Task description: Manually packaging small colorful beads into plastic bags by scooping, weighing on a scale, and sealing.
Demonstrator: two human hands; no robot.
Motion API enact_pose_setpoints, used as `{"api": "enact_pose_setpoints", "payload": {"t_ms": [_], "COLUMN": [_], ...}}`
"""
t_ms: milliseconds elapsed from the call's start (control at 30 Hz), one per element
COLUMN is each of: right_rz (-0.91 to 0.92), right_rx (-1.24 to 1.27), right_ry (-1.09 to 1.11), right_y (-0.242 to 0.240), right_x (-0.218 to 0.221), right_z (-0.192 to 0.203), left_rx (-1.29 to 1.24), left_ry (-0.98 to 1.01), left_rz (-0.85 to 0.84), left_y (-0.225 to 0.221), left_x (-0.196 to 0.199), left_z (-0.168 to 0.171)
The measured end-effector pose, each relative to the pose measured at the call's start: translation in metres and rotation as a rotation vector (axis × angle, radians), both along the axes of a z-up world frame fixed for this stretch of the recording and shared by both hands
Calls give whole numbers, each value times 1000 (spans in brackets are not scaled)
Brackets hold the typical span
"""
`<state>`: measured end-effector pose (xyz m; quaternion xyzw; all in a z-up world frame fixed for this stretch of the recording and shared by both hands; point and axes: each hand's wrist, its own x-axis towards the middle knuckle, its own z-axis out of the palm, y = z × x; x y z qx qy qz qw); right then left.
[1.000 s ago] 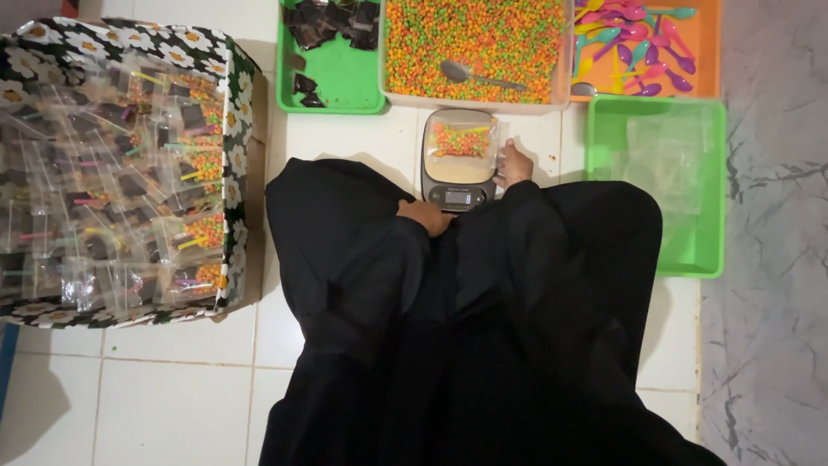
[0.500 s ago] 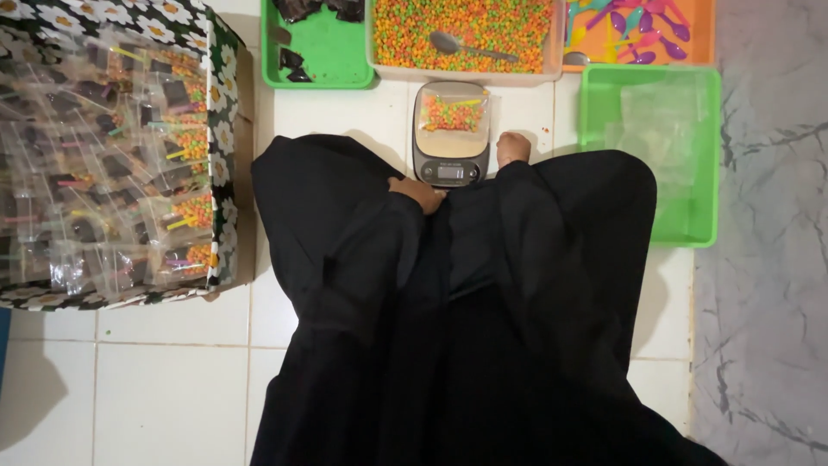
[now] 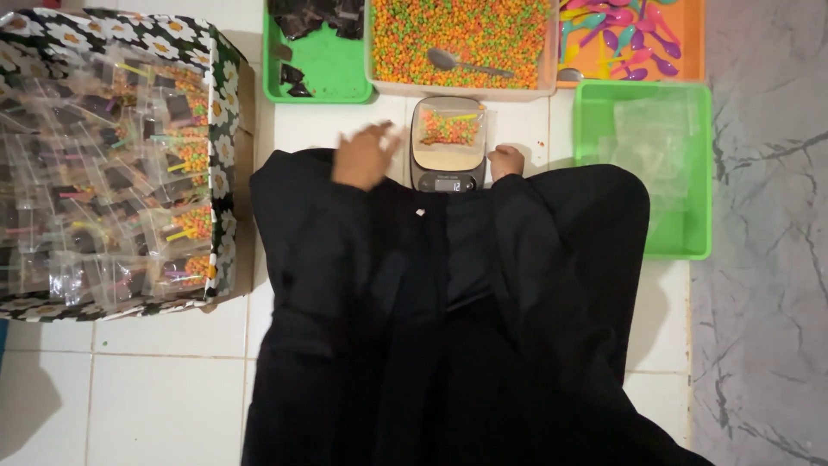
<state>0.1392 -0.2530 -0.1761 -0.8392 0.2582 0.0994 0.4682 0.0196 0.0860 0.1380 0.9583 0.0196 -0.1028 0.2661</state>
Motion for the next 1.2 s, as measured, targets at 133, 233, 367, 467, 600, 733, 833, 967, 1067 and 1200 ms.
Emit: {"api": "enact_pose_setpoints", "payload": {"t_ms": [133, 233, 367, 467, 600, 733, 833, 967, 1067, 1200], "right_rz": [-14, 0, -73, -92, -116, -125, -141, -71, 142, 471], "right_rx": [4, -24, 56, 88, 156, 194, 224, 311, 305, 122], "right_ry": [5, 29, 18, -5, -39, -64, -119, -291, -427, -627], "right_y": [-2, -3, -2, -3, 3, 9, 21, 54, 84, 140], "right_x": [8, 11, 10, 16, 14, 12, 6, -8, -20, -39], "right_z": [-14, -22, -27, -30, -15, 2, 31, 108, 164, 270], "left_rx": [121, 288, 196, 152, 138, 137, 127, 121, 113, 89], "left_ry": [-241, -326, -209, -191, -143, -135, -122, -116, -112, -143], "left_rz": [147, 264, 334, 367, 350, 334, 311, 339, 375, 399], "left_y": [68, 105, 109, 102, 104, 104, 104, 99, 101, 103], "left_x": [12, 12, 19, 23, 25, 24, 24, 26, 25, 25], "left_z": [-11, -44, -59, -47, -51, -49, -48, -42, -41, -39]}}
